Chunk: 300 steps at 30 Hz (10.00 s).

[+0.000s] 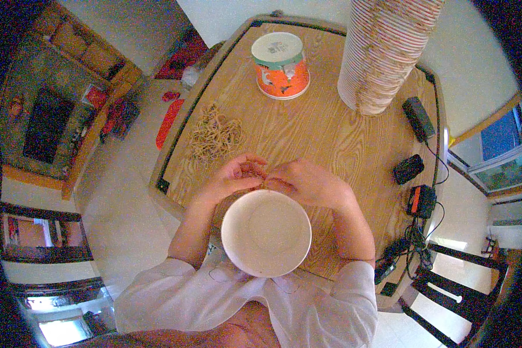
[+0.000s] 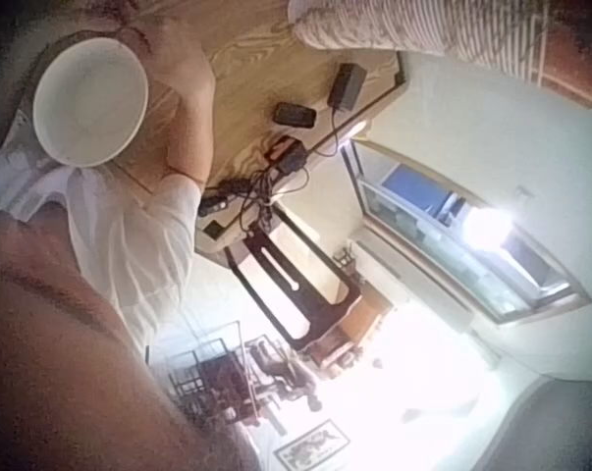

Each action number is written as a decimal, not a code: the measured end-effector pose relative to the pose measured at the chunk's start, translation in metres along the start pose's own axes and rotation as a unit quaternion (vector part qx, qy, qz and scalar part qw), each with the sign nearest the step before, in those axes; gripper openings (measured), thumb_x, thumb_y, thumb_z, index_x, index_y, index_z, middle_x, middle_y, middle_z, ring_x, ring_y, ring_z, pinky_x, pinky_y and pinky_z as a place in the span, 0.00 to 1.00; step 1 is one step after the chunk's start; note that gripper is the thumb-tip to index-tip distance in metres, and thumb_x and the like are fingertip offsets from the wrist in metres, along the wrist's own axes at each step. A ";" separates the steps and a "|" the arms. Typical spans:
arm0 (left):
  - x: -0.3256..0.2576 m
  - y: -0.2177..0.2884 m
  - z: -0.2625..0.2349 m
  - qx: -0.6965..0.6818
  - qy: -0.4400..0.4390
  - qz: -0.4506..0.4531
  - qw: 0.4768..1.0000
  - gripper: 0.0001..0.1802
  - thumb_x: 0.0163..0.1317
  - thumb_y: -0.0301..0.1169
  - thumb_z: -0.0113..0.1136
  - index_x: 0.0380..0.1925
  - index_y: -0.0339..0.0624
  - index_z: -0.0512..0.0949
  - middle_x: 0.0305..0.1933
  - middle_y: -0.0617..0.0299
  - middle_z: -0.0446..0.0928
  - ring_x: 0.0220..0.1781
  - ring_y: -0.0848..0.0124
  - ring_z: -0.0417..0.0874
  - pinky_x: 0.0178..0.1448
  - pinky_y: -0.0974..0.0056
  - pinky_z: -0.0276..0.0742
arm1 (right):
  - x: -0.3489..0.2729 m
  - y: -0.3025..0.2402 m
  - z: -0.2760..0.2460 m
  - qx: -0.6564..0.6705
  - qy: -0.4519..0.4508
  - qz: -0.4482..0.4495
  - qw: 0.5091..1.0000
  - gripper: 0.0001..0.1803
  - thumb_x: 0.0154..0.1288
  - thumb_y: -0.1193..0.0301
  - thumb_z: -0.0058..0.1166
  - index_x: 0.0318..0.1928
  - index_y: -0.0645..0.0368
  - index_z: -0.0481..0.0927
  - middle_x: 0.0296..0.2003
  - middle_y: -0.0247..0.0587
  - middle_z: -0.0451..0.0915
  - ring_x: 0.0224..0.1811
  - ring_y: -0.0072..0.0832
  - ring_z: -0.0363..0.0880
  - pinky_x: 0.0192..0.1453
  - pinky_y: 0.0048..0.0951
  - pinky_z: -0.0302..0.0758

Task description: Place a rubber band around the rim of a paper cup and stack it.

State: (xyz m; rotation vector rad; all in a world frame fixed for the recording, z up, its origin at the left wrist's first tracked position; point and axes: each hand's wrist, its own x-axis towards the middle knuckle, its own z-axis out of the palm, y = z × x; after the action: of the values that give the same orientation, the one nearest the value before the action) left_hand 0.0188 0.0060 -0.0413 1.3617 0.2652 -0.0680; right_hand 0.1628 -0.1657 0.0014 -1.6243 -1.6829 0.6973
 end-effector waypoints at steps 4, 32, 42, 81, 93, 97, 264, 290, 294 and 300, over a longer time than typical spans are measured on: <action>-0.003 0.004 -0.006 -0.007 0.006 -0.009 1.000 0.22 0.56 0.21 0.59 0.52 0.40 0.70 0.42 0.58 0.78 0.41 0.71 0.80 0.47 0.67 0.77 | -0.001 0.001 0.005 0.025 0.063 0.034 0.997 0.10 0.62 0.67 0.53 0.37 0.62 0.79 0.28 0.48 0.80 0.30 0.42 0.80 0.33 0.36 0.74; -0.006 0.015 0.003 0.121 0.069 -0.011 0.990 0.08 0.58 0.27 0.61 0.36 0.36 0.77 0.31 0.66 0.79 0.34 0.79 0.79 0.39 0.72 0.76 | 0.012 0.009 0.016 0.044 0.059 0.103 0.992 0.08 0.59 0.70 0.56 0.33 0.64 0.78 0.23 0.46 0.79 0.24 0.32 0.79 0.28 0.32 0.72; -0.001 0.004 -0.001 0.088 0.094 0.010 0.992 0.08 0.58 0.25 0.60 0.38 0.37 0.77 0.33 0.64 0.79 0.34 0.78 0.79 0.40 0.71 0.76 | 0.011 0.008 0.013 0.045 0.027 0.120 0.991 0.14 0.60 0.61 0.54 0.36 0.60 0.79 0.27 0.50 0.81 0.32 0.46 0.81 0.35 0.41 0.76; -0.004 0.006 0.006 0.098 0.095 0.002 0.991 0.05 0.59 0.26 0.59 0.32 0.36 0.75 0.30 0.64 0.79 0.32 0.79 0.78 0.36 0.72 0.75 | 0.005 0.017 0.002 0.068 0.139 0.174 0.972 0.08 0.60 0.75 0.55 0.39 0.63 0.75 0.28 0.35 0.78 0.32 0.20 0.77 0.36 0.24 0.74; -0.001 0.009 0.008 0.119 0.099 0.008 0.988 0.04 0.59 0.25 0.59 0.32 0.37 0.75 0.29 0.67 0.77 0.32 0.80 0.77 0.36 0.73 0.73 | 0.014 0.018 0.013 0.043 0.047 0.152 0.986 0.10 0.57 0.75 0.56 0.40 0.62 0.78 0.33 0.42 0.81 0.35 0.28 0.80 0.39 0.29 0.76; 0.000 -0.003 0.002 0.135 0.087 0.031 0.986 0.05 0.57 0.26 0.61 0.30 0.38 0.74 0.28 0.68 0.76 0.31 0.81 0.75 0.37 0.74 0.72 | 0.005 0.020 0.002 0.044 0.078 0.097 0.991 0.06 0.57 0.74 0.56 0.35 0.63 0.79 0.27 0.42 0.81 0.30 0.28 0.79 0.35 0.29 0.74; -0.002 -0.011 -0.002 0.214 -0.001 0.137 0.967 0.05 0.57 0.23 0.59 0.30 0.43 0.72 0.30 0.69 0.71 0.32 0.80 0.73 0.34 0.72 0.71 | 0.011 0.030 0.019 -0.135 0.031 0.084 0.987 0.06 0.59 0.69 0.53 0.33 0.58 0.75 0.31 0.45 0.77 0.37 0.47 0.76 0.37 0.43 0.72; 0.005 -0.019 0.002 0.349 0.041 0.243 0.904 0.06 0.47 0.24 0.68 0.28 0.43 0.84 0.30 0.60 0.81 0.33 0.67 0.81 0.35 0.66 0.76 | 0.010 0.026 0.010 -0.010 0.050 -0.007 0.999 0.16 0.51 0.79 0.57 0.43 0.57 0.74 0.34 0.41 0.79 0.38 0.38 0.80 0.41 0.35 0.76; 0.005 -0.014 0.004 0.360 0.047 0.256 0.896 0.06 0.47 0.23 0.68 0.27 0.43 0.84 0.30 0.59 0.81 0.32 0.67 0.80 0.35 0.65 0.76 | 0.013 0.026 0.011 -0.016 0.019 0.043 0.999 0.13 0.51 0.77 0.57 0.40 0.57 0.75 0.32 0.41 0.79 0.34 0.39 0.80 0.38 0.36 0.76; -0.002 -0.003 0.004 0.355 0.026 0.157 0.921 0.07 0.50 0.24 0.66 0.31 0.43 0.83 0.28 0.62 0.80 0.31 0.71 0.81 0.37 0.68 0.76 | 0.009 0.032 0.013 -0.061 0.039 0.010 0.997 0.07 0.55 0.71 0.56 0.35 0.59 0.78 0.30 0.45 0.79 0.32 0.44 0.77 0.35 0.38 0.73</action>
State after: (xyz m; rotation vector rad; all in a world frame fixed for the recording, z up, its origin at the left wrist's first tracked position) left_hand 0.0169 0.0011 -0.0434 2.1189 0.0552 0.1562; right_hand 0.1733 -0.1534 -0.0305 -1.7324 -1.6835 0.5416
